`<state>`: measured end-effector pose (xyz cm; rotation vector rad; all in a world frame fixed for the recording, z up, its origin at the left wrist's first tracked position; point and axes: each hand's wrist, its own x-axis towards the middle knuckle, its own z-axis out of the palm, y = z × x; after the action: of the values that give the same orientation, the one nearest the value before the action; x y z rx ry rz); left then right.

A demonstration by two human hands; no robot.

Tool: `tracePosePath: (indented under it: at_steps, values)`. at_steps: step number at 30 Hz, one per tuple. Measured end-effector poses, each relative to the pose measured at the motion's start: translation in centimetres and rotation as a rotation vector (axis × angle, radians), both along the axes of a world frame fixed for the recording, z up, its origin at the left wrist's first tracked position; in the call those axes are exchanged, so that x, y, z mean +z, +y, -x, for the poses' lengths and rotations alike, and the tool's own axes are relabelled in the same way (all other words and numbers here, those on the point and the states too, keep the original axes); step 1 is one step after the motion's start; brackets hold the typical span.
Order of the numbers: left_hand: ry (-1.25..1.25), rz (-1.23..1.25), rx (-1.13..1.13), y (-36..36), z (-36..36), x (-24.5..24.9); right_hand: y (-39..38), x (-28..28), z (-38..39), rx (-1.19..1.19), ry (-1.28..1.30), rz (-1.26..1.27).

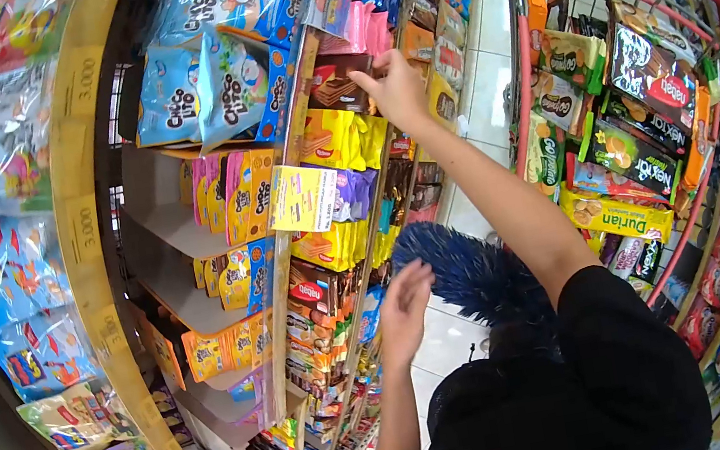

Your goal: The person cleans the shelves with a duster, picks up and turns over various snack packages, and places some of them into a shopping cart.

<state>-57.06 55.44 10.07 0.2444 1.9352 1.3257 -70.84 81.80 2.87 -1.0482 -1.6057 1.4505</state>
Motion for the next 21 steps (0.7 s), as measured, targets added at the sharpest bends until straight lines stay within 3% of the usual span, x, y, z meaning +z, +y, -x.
tracePosePath:
  at_steps: [1, 4, 8, 10, 12, 14, 18, 21]
  values:
    - [-0.043, 0.046, 0.056, -1.6, -1.0, -0.5, -0.2, -0.3, 0.4, 0.022, 0.013, 0.054]
    - [-0.141, 0.139, 0.182, -4.3, -3.3, -0.9, -1.4, -1.0, 0.9, -0.011, -0.113, -0.201]
    - [-0.165, 0.086, 0.167, -4.4, -4.9, -0.8, -2.1, -1.8, -2.4, 0.184, -0.095, -0.090]
    - [-0.118, 0.059, 0.161, -3.2, -5.1, -0.3, -4.0, -1.6, -7.4, 0.272, -0.005, -0.240]
    - [-0.067, 0.057, 0.097, -2.5, -5.1, -0.1, -5.8, 2.6, -15.1, 0.449, 0.031, -0.207]
    - [-0.009, 0.053, 0.042, -2.3, -5.0, -0.3, -7.1, 4.1, -21.9, 0.411, 0.022, -0.292]
    - [0.005, -0.002, 0.044, -3.4, -5.3, -1.2, -7.8, 3.9, -36.1, 0.374, -0.310, -0.290]
    - [0.020, 0.015, 0.006, -4.4, -5.7, -1.8, -9.3, 4.6, -45.3, 0.398, -0.616, -0.477]
